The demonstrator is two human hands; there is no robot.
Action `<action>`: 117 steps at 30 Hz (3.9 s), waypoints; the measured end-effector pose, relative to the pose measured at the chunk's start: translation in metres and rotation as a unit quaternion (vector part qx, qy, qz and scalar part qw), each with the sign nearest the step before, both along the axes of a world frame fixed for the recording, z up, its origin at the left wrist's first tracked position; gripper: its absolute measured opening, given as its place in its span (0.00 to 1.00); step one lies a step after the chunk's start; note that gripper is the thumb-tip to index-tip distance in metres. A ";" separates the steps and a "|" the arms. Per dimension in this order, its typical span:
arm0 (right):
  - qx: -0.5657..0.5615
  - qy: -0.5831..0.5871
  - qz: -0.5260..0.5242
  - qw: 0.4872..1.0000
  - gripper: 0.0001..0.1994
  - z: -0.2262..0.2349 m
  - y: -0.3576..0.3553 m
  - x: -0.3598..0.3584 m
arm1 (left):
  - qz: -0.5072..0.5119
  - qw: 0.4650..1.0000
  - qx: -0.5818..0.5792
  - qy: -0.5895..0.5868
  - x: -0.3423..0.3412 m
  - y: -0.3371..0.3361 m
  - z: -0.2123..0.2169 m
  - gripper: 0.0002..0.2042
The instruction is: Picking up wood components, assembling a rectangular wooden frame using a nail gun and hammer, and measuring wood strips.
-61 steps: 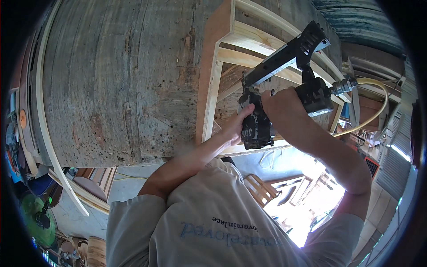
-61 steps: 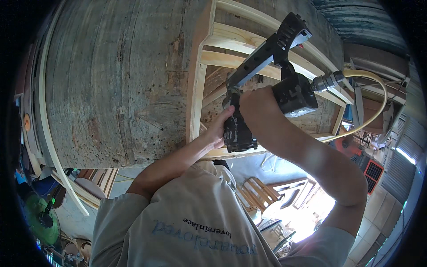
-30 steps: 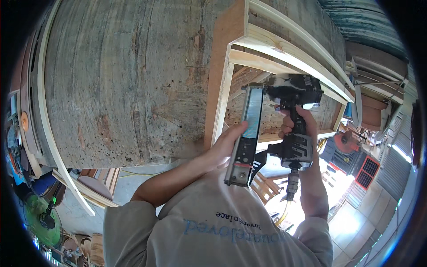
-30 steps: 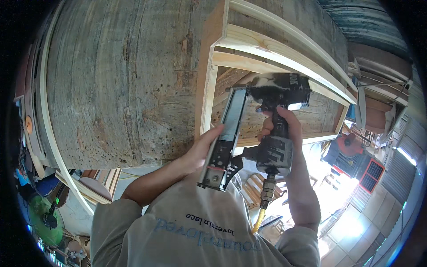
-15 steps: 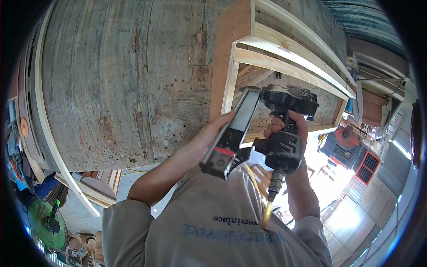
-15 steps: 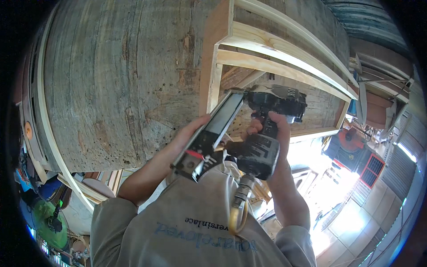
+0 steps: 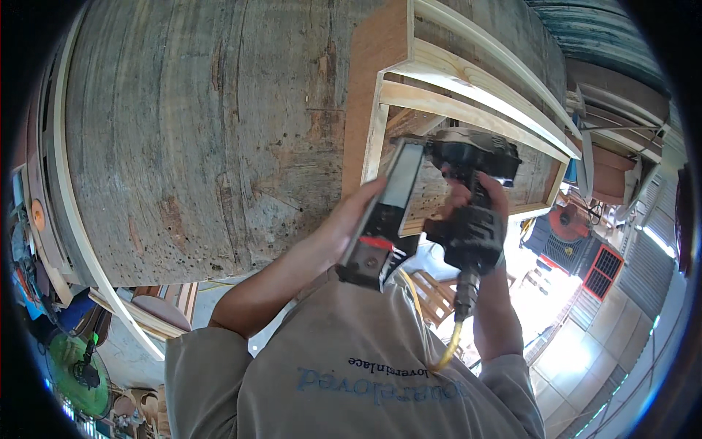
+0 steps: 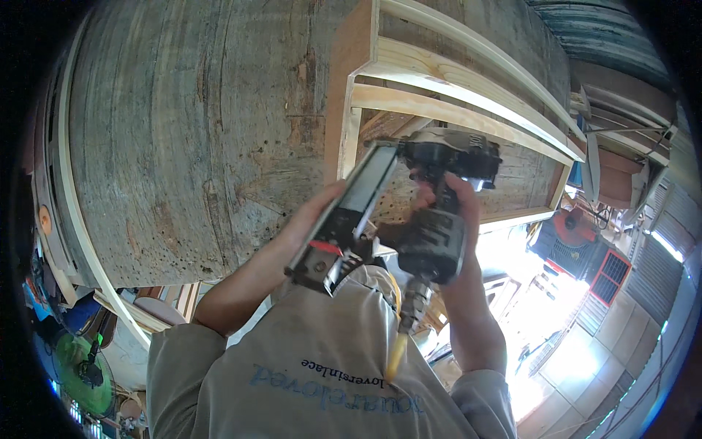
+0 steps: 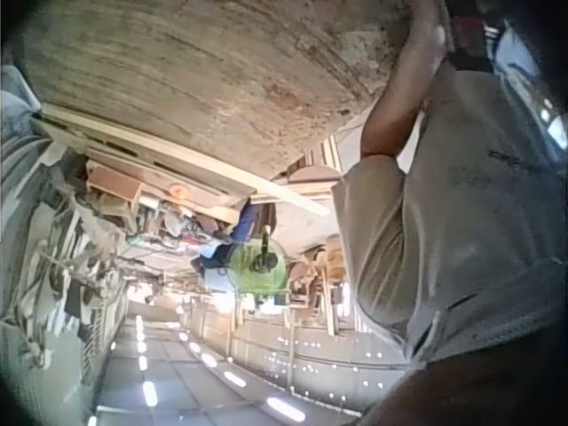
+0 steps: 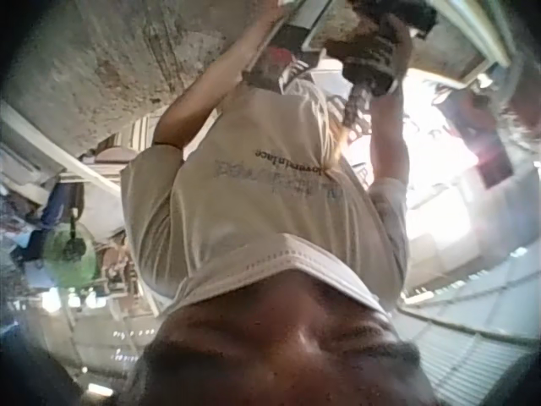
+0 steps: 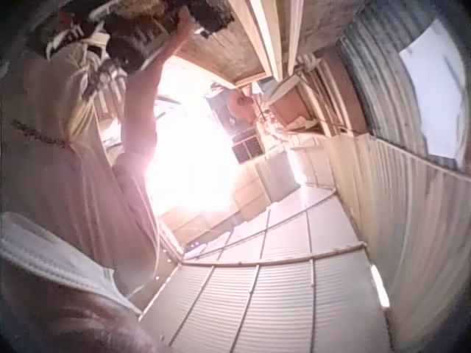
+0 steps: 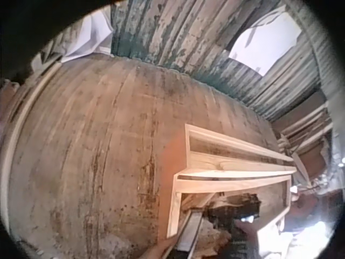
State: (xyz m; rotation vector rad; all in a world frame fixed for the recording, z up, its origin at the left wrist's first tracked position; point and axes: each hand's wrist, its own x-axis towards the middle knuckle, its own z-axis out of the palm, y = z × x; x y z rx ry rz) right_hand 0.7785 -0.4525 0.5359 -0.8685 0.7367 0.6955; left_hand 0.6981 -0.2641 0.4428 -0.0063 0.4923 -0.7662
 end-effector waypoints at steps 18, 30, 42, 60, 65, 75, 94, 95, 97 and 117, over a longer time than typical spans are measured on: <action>-0.064 -0.119 0.042 0.990 0.16 0.054 -0.166 -0.030 | 0.044 0.627 0.693 -0.353 -0.022 -0.024 -0.053 0.16; -0.650 -0.218 0.161 0.710 0.43 -0.083 -0.404 -0.280 | -0.137 0.232 0.709 -0.651 -0.019 -0.253 -0.072 0.29; -0.416 0.275 -0.011 0.867 0.18 -0.234 -0.360 -0.569 | -0.292 0.163 0.728 -0.599 -0.013 -0.361 -0.119 0.23; -0.365 0.330 -0.251 0.833 0.20 -0.269 -0.414 -0.661 | -0.344 0.093 0.778 -0.517 -0.097 -0.135 -0.099 0.24; -0.439 0.246 -0.173 0.847 0.16 -0.246 -0.477 -0.613 | -0.442 0.124 0.760 -0.461 -0.091 -0.177 -0.063 0.38; -0.404 0.281 -0.103 0.864 0.25 -0.281 -0.530 -0.600 | -0.324 0.172 0.681 -0.634 0.000 -0.444 -0.024 0.31; -0.197 0.483 -0.369 0.769 0.20 -0.248 -0.687 -0.550 | -0.319 0.165 0.590 -0.723 0.136 -0.886 -0.136 0.44; -0.210 0.465 -0.392 0.766 0.18 -0.249 -0.704 -0.537 | -0.331 0.173 0.596 -0.711 0.139 -0.900 -0.134 0.44; -0.242 0.421 -0.423 0.765 0.13 -0.252 -0.750 -0.500 | -0.392 0.208 0.611 -0.655 0.144 -0.933 -0.114 0.38; -0.712 -0.303 0.199 0.601 0.29 -0.182 -1.282 0.161 | 0.318 0.385 0.703 -0.506 0.154 -0.941 0.187 0.16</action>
